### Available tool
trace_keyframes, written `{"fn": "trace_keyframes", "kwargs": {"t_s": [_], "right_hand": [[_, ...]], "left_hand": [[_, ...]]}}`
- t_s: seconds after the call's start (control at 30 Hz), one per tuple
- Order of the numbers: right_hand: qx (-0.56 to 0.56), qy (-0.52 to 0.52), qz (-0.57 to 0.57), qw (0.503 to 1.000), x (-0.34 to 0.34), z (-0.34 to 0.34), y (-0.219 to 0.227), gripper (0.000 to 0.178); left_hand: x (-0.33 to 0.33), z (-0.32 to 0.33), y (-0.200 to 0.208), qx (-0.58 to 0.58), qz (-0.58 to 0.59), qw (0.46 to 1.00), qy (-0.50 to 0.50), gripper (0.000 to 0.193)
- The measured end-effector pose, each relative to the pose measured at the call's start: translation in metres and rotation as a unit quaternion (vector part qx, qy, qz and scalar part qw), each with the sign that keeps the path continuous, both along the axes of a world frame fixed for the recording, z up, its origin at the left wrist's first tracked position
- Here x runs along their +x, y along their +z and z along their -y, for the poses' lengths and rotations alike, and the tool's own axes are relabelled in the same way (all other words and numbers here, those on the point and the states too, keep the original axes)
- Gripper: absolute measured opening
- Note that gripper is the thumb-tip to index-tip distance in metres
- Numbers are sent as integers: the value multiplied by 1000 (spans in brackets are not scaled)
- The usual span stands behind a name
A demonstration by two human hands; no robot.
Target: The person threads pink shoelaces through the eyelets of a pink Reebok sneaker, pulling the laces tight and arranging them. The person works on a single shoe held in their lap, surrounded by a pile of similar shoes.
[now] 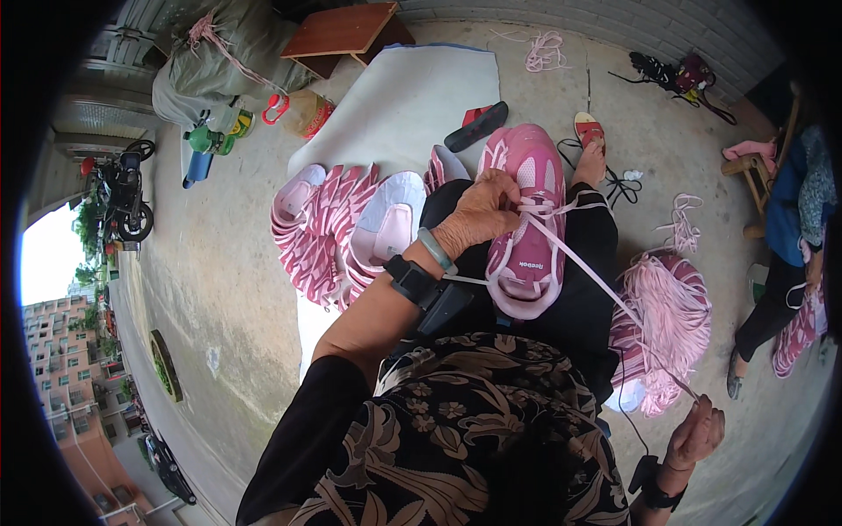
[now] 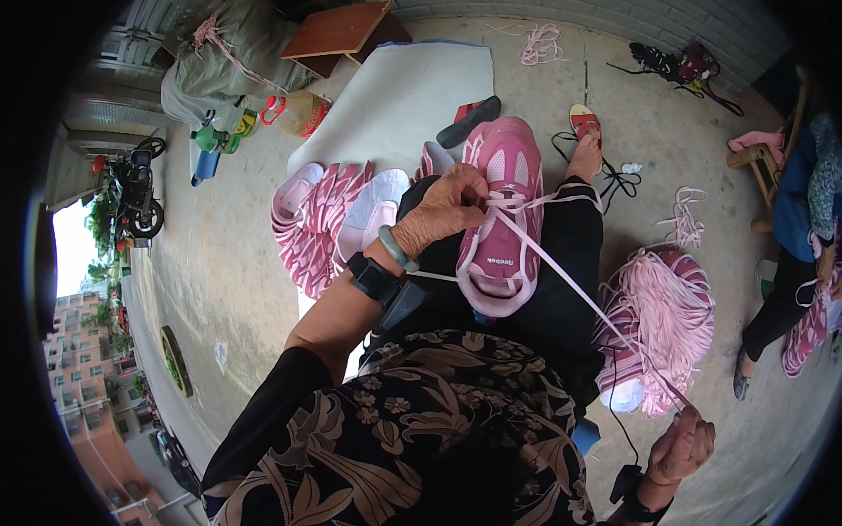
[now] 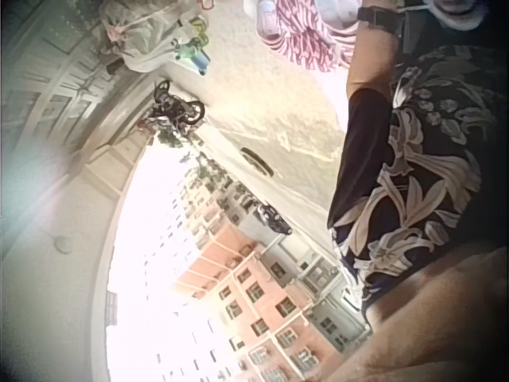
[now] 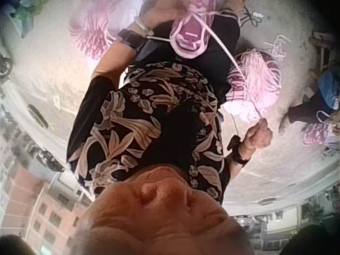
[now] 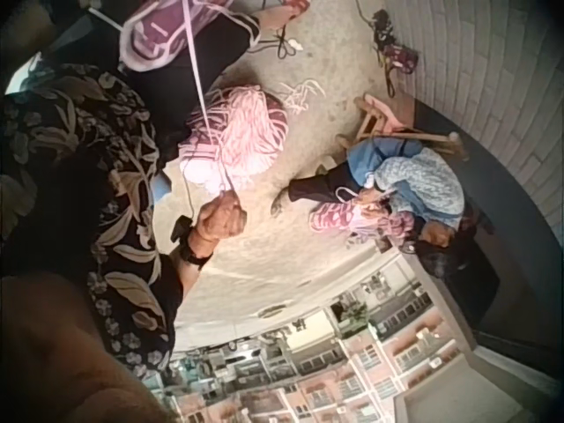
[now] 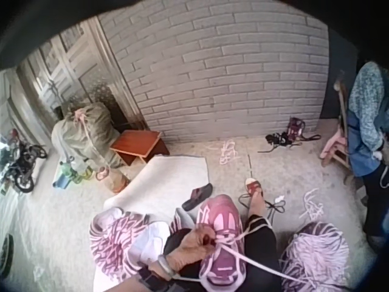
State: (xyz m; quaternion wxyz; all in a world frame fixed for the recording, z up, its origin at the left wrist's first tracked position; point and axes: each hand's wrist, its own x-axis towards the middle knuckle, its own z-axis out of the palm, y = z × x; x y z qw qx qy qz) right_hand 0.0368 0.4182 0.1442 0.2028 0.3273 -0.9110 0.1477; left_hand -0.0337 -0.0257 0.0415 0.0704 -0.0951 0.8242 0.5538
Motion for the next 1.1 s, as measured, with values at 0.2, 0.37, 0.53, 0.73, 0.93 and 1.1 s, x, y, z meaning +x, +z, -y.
{"fn": "trace_keyframes", "kwargs": {"t_s": [0.2, 0.37, 0.53, 0.73, 0.93, 1.1], "right_hand": [[30, 13, 266, 963, 17, -8, -94, 10], [-166, 20, 399, 902, -41, 74, -89, 27], [-195, 119, 351, 908, -94, 199, -71, 55], [-128, 108, 266, 949, -105, 246, -103, 56], [-187, 87, 402, 892, -114, 234, -116, 42], [-262, 112, 528, 800, -126, 223, -129, 43]], "left_hand": [[8, 0, -4, 10, -26, 1000, 9, 32], [16, -12, 9, -56, -168, 984, 16, 22], [9, -43, 29, -269, -234, 932, -54, 9], [6, -58, 18, -373, -231, 898, -38, 10], [5, -66, 12, -389, -213, 896, -15, 19], [2, -73, 9, -455, -199, 867, -31, 27]]}}
